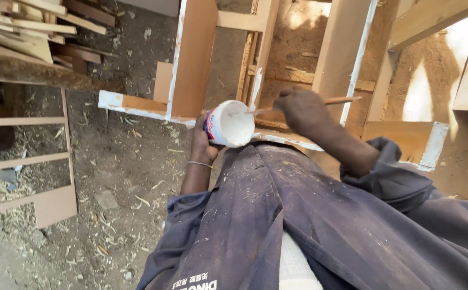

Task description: Applying glue to the edges of wooden shelf components using a small stick as an applicator.

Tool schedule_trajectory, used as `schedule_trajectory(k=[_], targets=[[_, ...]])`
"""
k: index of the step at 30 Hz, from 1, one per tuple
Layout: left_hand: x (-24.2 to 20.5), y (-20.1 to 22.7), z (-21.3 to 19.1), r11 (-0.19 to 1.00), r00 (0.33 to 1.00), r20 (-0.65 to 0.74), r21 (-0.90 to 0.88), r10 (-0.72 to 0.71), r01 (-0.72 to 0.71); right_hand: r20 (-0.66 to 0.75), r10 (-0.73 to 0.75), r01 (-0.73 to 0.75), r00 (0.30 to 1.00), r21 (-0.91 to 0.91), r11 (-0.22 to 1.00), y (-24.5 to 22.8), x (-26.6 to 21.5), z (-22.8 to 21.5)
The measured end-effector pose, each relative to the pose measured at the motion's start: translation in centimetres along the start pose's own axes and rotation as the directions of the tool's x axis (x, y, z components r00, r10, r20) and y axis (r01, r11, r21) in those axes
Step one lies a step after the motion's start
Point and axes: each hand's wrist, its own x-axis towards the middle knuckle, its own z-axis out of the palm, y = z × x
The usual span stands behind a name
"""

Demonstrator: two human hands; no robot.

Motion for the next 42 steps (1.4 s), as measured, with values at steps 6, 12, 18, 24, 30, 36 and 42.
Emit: schedule_trajectory(k=[6,12,18,24,30,36,42], targets=[[-1.0,0.2,1.3,0.994,0.997,0.031,-0.088,-0.066,0.069,0.257,0.068,-0.106,0.964,0.136,0.985,2.0,0.3,-1.3],[-4.6,1.7,4.4,0.975,0.998,0.024,-0.216,-0.054,0.058,0.517,0.264,-0.571,0.814,0.629,0.529,7.5,-0.5,-1.7],[-7.1,3.1,7.3,0.96,0.994,0.109,-0.276,-0.008,0.038,0.487,0.301,-0.552,0.82,0.812,0.188,14.1,-0.7,5.4],[-8.0,3.2,7.7,0.964,0.996,0.09,-0.265,0.014,0.011,0.394,0.453,-0.535,0.8,0.809,0.243,19.4,1.3,9.7],[-8.1,3.2,7.3,0.974,0.999,0.031,-0.227,0.016,-0.009,0.324,0.481,-0.515,0.815,0.786,0.342,23.3,2.4,11.8],[-7.9,2.6,6.6,0.976,1.0,-0.015,-0.217,0.011,-0.014,0.313,0.494,-0.527,0.811,0.758,0.385,23.3,4.1,10.8],[-8.3,2.6,6.3,0.976,0.999,-0.035,-0.217,0.02,-0.027,0.361,0.454,-0.56,0.814,0.694,0.453,23.8,4.9,10.3]])
